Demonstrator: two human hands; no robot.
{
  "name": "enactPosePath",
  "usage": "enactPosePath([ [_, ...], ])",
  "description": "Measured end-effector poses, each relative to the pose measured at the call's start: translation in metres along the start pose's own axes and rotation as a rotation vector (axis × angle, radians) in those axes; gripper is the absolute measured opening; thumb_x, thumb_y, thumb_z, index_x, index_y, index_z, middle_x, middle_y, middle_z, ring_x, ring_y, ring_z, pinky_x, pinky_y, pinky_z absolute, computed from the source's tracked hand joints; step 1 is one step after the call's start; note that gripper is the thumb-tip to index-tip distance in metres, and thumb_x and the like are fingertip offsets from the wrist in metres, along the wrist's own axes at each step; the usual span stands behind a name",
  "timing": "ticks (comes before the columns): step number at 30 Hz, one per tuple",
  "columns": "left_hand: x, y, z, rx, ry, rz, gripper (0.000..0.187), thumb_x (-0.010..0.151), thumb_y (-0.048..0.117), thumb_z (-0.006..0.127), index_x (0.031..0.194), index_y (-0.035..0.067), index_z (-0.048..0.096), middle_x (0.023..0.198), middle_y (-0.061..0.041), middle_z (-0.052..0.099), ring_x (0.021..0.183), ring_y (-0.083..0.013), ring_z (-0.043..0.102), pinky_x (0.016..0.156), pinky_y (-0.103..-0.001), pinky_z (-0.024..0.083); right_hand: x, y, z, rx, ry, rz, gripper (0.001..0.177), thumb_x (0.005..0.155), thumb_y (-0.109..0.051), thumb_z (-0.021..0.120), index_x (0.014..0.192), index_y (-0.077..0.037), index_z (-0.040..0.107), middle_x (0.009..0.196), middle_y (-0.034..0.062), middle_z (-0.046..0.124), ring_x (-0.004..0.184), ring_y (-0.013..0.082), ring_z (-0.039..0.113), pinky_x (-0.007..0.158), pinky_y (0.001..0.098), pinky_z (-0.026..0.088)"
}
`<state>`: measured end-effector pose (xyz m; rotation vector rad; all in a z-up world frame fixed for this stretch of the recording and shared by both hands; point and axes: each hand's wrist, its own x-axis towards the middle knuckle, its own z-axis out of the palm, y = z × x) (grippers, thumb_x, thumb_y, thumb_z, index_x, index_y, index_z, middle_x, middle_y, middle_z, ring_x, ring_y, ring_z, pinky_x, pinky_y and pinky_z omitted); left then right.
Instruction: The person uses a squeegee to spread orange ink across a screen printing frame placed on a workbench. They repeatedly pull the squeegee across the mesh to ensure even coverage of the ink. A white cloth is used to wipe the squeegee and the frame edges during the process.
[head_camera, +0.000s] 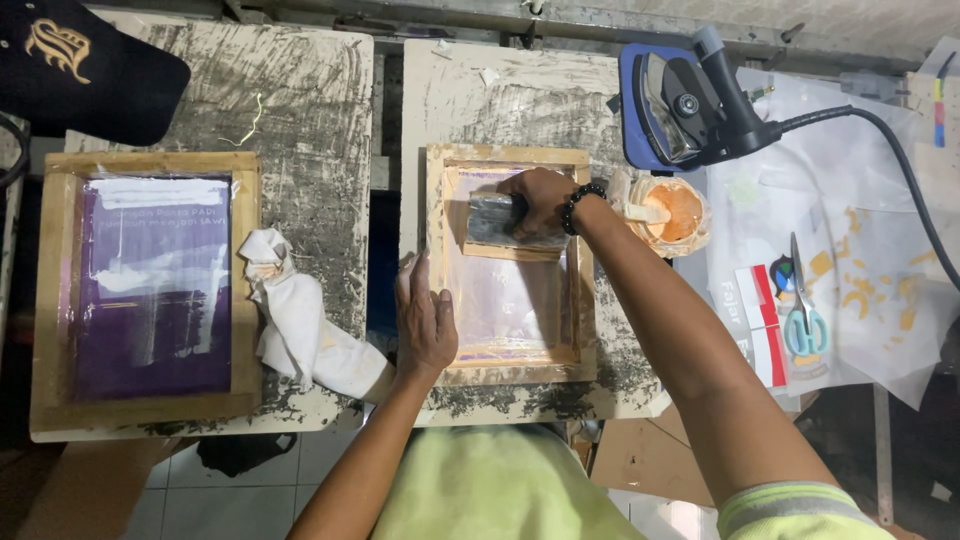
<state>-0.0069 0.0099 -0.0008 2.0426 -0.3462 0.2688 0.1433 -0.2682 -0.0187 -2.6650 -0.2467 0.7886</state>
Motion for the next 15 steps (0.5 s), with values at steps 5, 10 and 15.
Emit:
enactPosePath([
  [5, 0.000, 0.002, -0.002, -0.007, -0.032, -0.009, 0.053, 0.105, 0.018, 0.037, 0.156, 0.006, 0.034, 0.149, -0.018, 0.038, 0.132, -0.0412, 0.046, 0.108, -0.053, 0.040, -0.010, -0.015, -0.014, -0.032, 0.030, 0.037, 0.062, 0.062, -0.033, 0.093, 0.121, -0.026, 0.073, 0.109, 0.0085, 0.076, 0.114, 0.0361, 0.069, 0.101, 0.0506, 0.055],
  [10, -0.009, -0.013, 0.005, 0.044, -0.017, 0.036, 0.053, 0.103, 0.018, 0.042, 0.154, 0.004, 0.038, 0.149, -0.019, 0.039, 0.136, -0.0422, 0.045, 0.110, -0.053, 0.038, -0.006, -0.017, -0.028, -0.047, 0.107, 0.041, 0.056, 0.062, -0.033, 0.092, 0.115, -0.028, 0.074, 0.105, 0.0043, 0.077, 0.111, 0.0340, 0.070, 0.098, 0.0481, 0.056],
  [15, -0.018, -0.029, 0.010, 0.091, 0.034, 0.104, 0.053, 0.101, 0.017, 0.047, 0.152, 0.002, 0.042, 0.148, -0.019, 0.043, 0.138, -0.0408, 0.045, 0.112, -0.052, 0.036, -0.015, -0.018, -0.021, -0.097, 0.169, 0.044, 0.053, 0.065, -0.027, 0.091, 0.116, -0.022, 0.074, 0.106, 0.0078, 0.077, 0.111, 0.0365, 0.070, 0.100, 0.0485, 0.056],
])
